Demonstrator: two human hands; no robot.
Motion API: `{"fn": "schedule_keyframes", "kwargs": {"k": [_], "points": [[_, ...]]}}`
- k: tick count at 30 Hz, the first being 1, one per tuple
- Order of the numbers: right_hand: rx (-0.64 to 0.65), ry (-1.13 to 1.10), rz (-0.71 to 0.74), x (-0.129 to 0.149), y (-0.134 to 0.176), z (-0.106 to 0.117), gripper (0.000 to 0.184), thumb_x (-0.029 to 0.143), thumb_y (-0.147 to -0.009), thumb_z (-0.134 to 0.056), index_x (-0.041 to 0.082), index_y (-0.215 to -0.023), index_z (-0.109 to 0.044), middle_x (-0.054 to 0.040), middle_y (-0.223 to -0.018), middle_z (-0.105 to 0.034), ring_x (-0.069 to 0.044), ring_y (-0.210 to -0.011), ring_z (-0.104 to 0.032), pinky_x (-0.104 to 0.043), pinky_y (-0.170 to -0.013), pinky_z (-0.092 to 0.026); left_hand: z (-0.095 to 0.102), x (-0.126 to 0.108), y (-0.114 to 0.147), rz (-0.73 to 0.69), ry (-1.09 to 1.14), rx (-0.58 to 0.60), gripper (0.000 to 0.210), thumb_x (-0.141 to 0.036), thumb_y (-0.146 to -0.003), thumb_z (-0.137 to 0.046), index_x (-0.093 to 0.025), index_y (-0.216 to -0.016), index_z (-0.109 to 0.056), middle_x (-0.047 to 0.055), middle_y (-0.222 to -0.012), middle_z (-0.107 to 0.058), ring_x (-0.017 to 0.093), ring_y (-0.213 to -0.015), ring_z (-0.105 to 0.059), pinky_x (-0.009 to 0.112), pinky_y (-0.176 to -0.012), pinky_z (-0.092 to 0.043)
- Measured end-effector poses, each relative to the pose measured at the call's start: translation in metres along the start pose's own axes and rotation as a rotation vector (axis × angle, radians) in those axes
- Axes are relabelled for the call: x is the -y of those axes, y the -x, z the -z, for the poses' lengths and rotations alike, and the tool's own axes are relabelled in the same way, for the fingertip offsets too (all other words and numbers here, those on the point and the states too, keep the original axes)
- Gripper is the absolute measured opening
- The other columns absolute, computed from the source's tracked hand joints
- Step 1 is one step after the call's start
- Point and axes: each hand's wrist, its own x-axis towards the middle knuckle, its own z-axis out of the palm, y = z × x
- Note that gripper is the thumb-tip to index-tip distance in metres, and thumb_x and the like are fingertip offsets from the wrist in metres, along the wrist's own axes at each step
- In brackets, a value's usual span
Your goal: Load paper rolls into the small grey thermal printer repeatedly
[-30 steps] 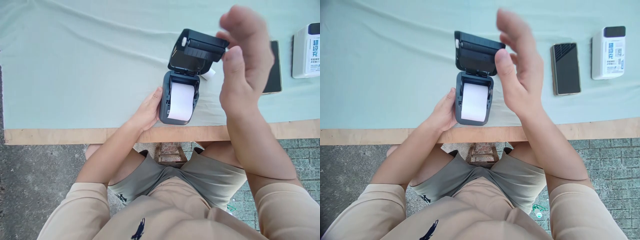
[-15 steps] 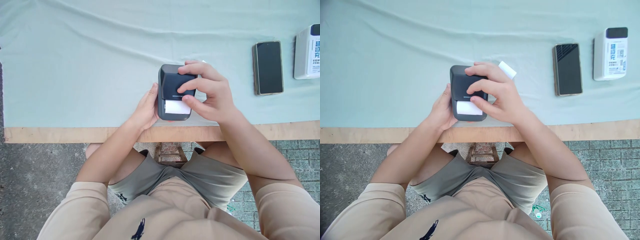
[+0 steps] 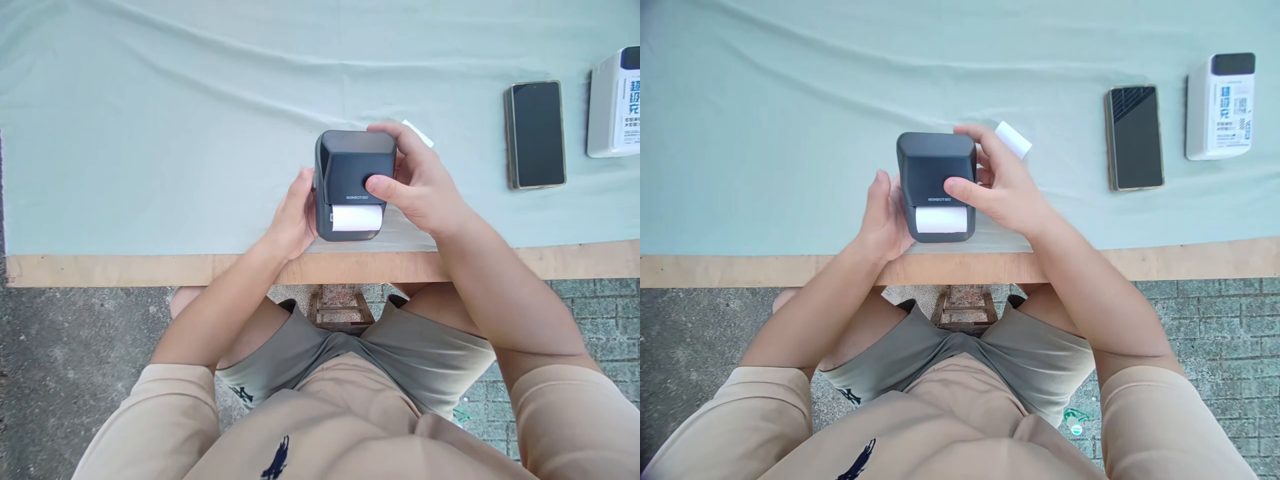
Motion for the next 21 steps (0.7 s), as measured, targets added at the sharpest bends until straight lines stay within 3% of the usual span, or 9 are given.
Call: {"fn": "schedule_keyframes", "kwargs": {"k": [3, 5, 14, 18, 21], "points": [[-0.009, -0.02, -0.003, 0.003, 0.001, -0.002, 0.069, 0.07, -0.095, -0.069, 0.035, -0.152, -0.051, -0.0068, -0.129, -0.073, -0.025, -0.105, -0.073, -0.039, -0.081, -0.064, 0.002, 0.001, 0.002, -0.026, -0.086, -0.012, 0.047, -0.056, -0.091, -0.081, -0.026, -0.124, -0.069, 0.006, -0.117, -0.082, 0.031, -0.119, -0.08, 0.033, -0.082, -0.069], [-0.014, -0.044, 0.003, 0.003, 0.001, -0.002, 0.072, 0.071, -0.093, -0.071, 0.035, -0.151, -0.052, -0.0067, -0.128, -0.073, -0.025, -0.104, -0.073, -0.038, -0.08, -0.064, 0.004, 0.002, 0.002, -0.056, -0.099, -0.006, 0.048, -0.051, -0.086, -0.087, -0.026, -0.123, -0.069, 0.006, -0.12, -0.081, 0.031, -0.119, -0.08, 0.031, -0.08, -0.068], [-0.009, -0.029, 0.017, -0.001, 0.001, 0.001, 0.076, 0.074, -0.091, -0.073, 0.036, -0.153, -0.052, -0.0063, -0.129, -0.073, -0.024, -0.101, -0.074, -0.039, -0.08, -0.064, 0.004, 0.0, 0.004, -0.035, -0.085, 0.007, 0.046, -0.049, -0.087, -0.086, -0.026, -0.123, -0.069, 0.007, -0.118, -0.081, 0.033, -0.124, -0.078, 0.035, -0.085, -0.07], [-0.024, -0.054, -0.019, 0.004, 0.001, -0.001, 0.079, 0.078, -0.089, -0.074, 0.035, -0.152, -0.052, -0.0068, -0.132, -0.071, -0.025, -0.106, -0.074, -0.04, -0.085, -0.065, 0.008, 0.004, 0.001, -0.088, -0.077, 0.063, 0.059, -0.058, -0.079, -0.091, -0.025, -0.123, -0.069, 0.007, -0.12, -0.081, 0.035, -0.124, -0.078, 0.036, -0.083, -0.07], [-0.015, -0.114, -0.075, 0.012, 0.001, -0.005, 0.094, 0.083, -0.084, -0.076, 0.035, -0.159, -0.044, -0.0067, -0.134, -0.069, -0.027, -0.114, -0.073, -0.04, -0.09, -0.066, 0.015, 0.011, -0.006, -0.179, -0.096, 0.131, 0.07, -0.067, -0.074, -0.091, -0.026, -0.125, -0.067, 0.007, -0.12, -0.081, 0.035, -0.124, -0.079, 0.035, -0.078, -0.071]]}}
